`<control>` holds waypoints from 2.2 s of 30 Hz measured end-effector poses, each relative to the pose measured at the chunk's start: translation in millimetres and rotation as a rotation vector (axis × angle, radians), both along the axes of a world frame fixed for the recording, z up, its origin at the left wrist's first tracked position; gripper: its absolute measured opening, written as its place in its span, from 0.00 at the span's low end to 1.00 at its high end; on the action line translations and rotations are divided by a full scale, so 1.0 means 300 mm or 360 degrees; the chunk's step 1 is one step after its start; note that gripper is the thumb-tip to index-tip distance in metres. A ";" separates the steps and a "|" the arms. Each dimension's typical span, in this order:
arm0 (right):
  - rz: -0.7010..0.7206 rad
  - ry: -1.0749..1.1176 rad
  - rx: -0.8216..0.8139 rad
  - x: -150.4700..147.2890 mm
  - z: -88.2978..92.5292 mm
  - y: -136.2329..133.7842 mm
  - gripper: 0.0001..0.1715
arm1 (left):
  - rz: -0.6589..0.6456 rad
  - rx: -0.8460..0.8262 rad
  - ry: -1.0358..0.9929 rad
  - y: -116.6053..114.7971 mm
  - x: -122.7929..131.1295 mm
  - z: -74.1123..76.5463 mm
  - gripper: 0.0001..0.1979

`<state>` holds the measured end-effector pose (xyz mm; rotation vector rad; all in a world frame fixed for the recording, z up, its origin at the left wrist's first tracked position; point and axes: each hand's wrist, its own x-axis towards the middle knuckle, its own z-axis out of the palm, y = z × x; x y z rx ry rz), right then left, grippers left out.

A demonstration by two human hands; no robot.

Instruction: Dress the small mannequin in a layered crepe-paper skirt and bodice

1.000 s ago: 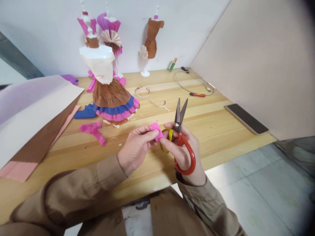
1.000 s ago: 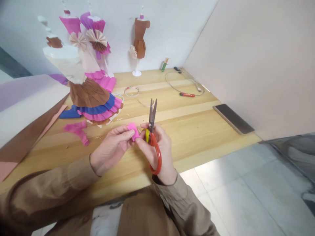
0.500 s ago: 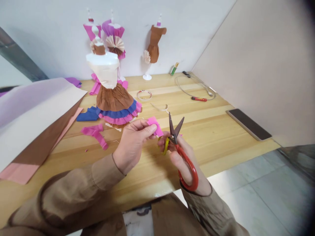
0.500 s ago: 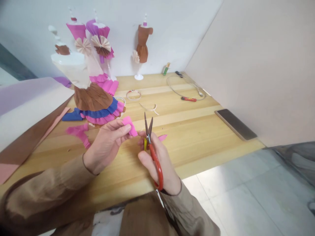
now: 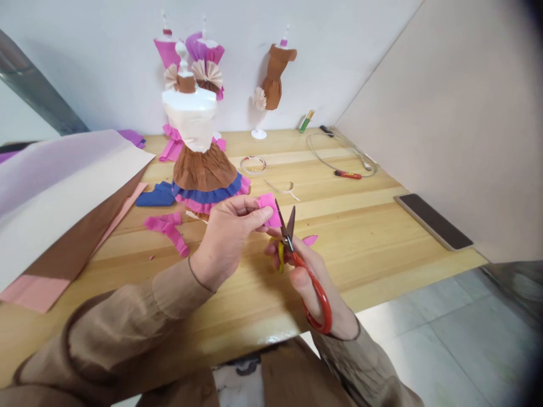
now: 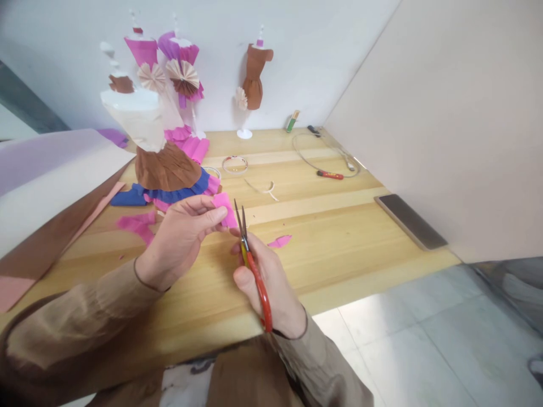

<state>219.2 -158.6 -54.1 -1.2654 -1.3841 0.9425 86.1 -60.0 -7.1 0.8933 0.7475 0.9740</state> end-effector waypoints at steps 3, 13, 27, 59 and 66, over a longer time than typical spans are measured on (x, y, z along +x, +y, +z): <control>-0.0024 -0.0005 -0.0022 -0.007 0.005 0.002 0.46 | 0.0043 -0.0003 -0.0002 0.006 0.001 0.001 0.09; -0.0025 0.0015 -0.0019 -0.007 -0.014 -0.004 0.43 | 0.0017 0.0026 0.0044 0.008 0.001 -0.012 0.10; -0.0013 -0.0031 0.0017 -0.007 -0.013 -0.001 0.40 | -0.0169 -0.0013 -0.0009 0.002 0.001 -0.014 0.08; -0.0098 -0.0154 -0.0032 -0.038 0.000 0.007 0.48 | 0.0031 0.0052 0.0058 0.009 0.005 -0.021 0.09; -0.0184 -0.0221 -0.0077 -0.039 -0.005 0.003 0.42 | 0.0004 0.0038 0.0038 0.014 0.004 -0.026 0.10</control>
